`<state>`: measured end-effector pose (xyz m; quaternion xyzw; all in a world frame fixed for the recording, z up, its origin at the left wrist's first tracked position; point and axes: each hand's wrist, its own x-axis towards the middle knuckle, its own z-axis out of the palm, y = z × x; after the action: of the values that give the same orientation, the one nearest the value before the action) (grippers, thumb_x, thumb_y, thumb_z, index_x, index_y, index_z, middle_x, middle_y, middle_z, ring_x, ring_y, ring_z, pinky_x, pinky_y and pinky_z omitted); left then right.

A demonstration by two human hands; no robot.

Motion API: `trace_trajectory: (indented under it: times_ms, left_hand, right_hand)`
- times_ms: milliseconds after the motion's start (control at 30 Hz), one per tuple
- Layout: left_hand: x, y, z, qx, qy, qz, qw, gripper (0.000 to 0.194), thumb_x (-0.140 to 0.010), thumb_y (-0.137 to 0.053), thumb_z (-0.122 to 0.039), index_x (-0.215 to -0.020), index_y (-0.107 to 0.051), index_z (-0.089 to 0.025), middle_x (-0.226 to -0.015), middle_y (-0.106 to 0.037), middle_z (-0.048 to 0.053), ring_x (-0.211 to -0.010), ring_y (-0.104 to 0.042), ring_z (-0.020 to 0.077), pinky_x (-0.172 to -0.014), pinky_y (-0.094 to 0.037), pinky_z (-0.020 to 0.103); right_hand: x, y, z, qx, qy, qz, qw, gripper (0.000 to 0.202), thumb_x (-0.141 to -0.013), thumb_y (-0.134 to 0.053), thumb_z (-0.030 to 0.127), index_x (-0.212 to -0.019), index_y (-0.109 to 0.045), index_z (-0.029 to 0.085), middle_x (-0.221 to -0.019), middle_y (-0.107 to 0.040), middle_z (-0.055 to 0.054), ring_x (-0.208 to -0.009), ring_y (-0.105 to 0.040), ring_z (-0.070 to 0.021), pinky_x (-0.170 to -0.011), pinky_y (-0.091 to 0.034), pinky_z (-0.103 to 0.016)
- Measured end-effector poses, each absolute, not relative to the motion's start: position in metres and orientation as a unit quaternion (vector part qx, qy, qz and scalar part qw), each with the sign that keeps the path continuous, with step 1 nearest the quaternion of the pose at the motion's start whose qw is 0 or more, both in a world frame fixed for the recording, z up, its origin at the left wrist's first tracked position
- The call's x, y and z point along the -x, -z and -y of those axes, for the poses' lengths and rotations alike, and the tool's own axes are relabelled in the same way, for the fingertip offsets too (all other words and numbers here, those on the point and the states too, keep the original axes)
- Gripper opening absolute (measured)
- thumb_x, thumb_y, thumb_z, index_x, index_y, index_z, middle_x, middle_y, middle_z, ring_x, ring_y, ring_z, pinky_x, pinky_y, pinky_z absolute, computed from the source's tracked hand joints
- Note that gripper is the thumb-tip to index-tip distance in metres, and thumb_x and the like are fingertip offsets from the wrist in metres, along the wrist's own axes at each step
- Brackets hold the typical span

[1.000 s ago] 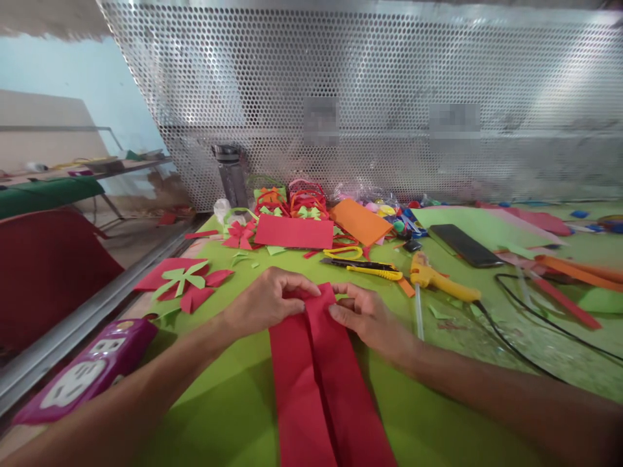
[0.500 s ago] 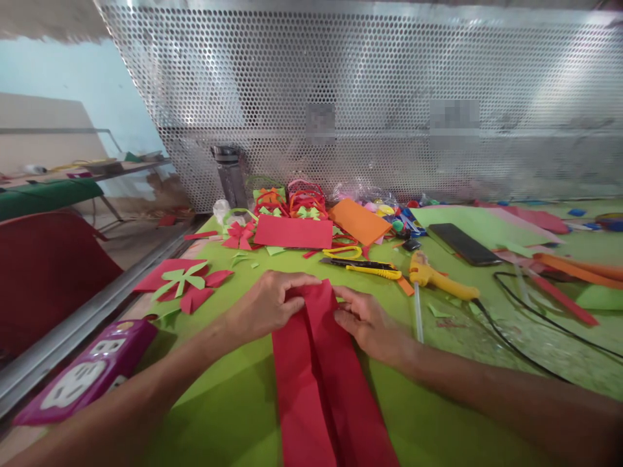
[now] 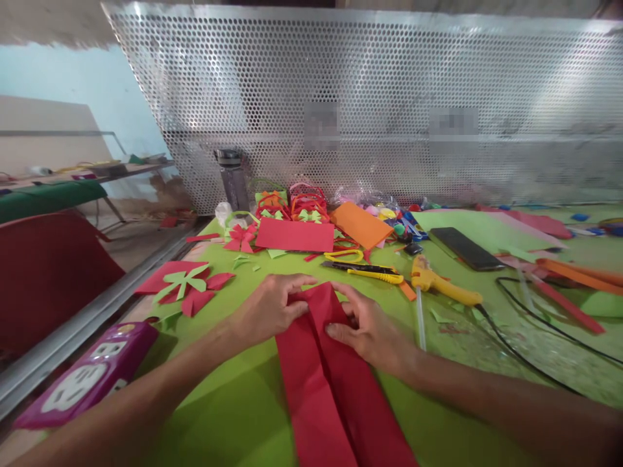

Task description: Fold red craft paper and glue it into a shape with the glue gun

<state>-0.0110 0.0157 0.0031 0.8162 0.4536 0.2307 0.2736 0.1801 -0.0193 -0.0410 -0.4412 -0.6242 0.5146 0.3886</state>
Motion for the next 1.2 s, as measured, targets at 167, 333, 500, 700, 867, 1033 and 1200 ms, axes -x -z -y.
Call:
trace_trajectory:
  times_ms: [167,333,500,700,867,1033,1200]
  left_hand:
    - [0.011,-0.005,-0.014,-0.815,-0.226,-0.452,0.283,0.038,-0.071,-0.050,-0.016,-0.107,-0.063,-0.021,-0.094,-0.070,-0.002,-0.088,-0.064,0.0162,-0.078,-0.048,0.023]
    - [0.009,-0.008,-0.013,-0.801,-0.206,-0.482,0.287,0.034,-0.071,-0.052,-0.019,-0.103,-0.063,-0.015,-0.087,-0.070,0.002,-0.080,-0.064,0.0174,-0.067,-0.048,0.023]
    - [0.008,-0.013,-0.012,-0.800,-0.204,-0.488,0.283,0.022,-0.069,-0.053,-0.020,-0.086,-0.066,-0.015,-0.073,-0.069,0.000,-0.068,-0.062,0.0153,-0.057,-0.044,0.020]
    - [0.007,-0.015,-0.010,-0.801,-0.204,-0.487,0.283,0.020,-0.069,-0.051,-0.019,-0.083,-0.066,-0.015,-0.070,-0.067,-0.001,-0.065,-0.060,0.0142,-0.055,-0.042,0.020]
    - [0.007,-0.014,-0.009,-0.811,-0.204,-0.488,0.249,0.018,-0.069,-0.051,-0.019,-0.078,-0.066,-0.016,-0.072,-0.066,-0.002,-0.066,-0.059,0.0133,-0.059,-0.041,0.020]
    - [0.009,-0.001,-0.014,-0.803,-0.209,-0.514,0.216,0.028,-0.069,-0.054,-0.021,-0.094,-0.065,-0.017,-0.077,-0.068,0.000,-0.067,-0.060,0.0145,-0.059,-0.043,0.021]
    - [0.009,0.010,-0.016,-0.825,-0.212,-0.468,0.235,0.032,-0.069,-0.053,-0.017,-0.098,-0.066,-0.021,-0.091,-0.070,-0.001,-0.078,-0.063,0.0155,-0.070,-0.046,0.023]
  right_hand:
    - [-0.180,0.041,0.019,0.435,-0.509,0.641,0.376,0.069,-0.072,-0.066,0.035,-0.132,-0.036,0.020,-0.085,-0.065,-0.004,-0.072,-0.061,-0.0195,-0.059,-0.046,-0.029]
    - [-0.180,0.042,0.018,0.434,-0.506,0.646,0.372,0.072,-0.072,-0.064,0.037,-0.133,-0.032,0.017,-0.088,-0.064,-0.006,-0.073,-0.061,-0.0209,-0.060,-0.047,-0.031]
    - [-0.180,0.043,0.019,0.444,-0.479,0.660,0.371,0.071,-0.072,-0.065,0.038,-0.133,-0.034,0.017,-0.087,-0.065,-0.006,-0.072,-0.061,-0.0213,-0.059,-0.047,-0.032]
    - [-0.180,0.044,0.019,0.434,-0.450,0.683,0.377,0.072,-0.075,-0.061,0.044,-0.134,-0.030,0.016,-0.099,-0.064,-0.011,-0.085,-0.061,-0.0241,-0.071,-0.048,-0.037]
    - [-0.181,0.041,0.019,0.451,-0.275,0.741,0.415,0.062,-0.079,-0.059,0.037,-0.131,-0.031,0.018,-0.116,-0.053,-0.013,-0.102,-0.053,-0.0235,-0.077,-0.047,-0.036]
    - [-0.185,0.030,0.025,0.375,-0.056,0.852,0.360,0.017,-0.086,-0.047,0.019,-0.101,-0.054,0.017,-0.091,-0.058,-0.007,-0.087,-0.053,-0.0188,-0.074,-0.043,-0.031]
    - [-0.182,0.026,0.032,0.282,0.054,0.947,0.147,0.038,-0.080,-0.046,0.009,-0.117,-0.048,0.017,-0.075,-0.060,-0.003,-0.064,-0.054,-0.0164,-0.056,-0.035,-0.028]
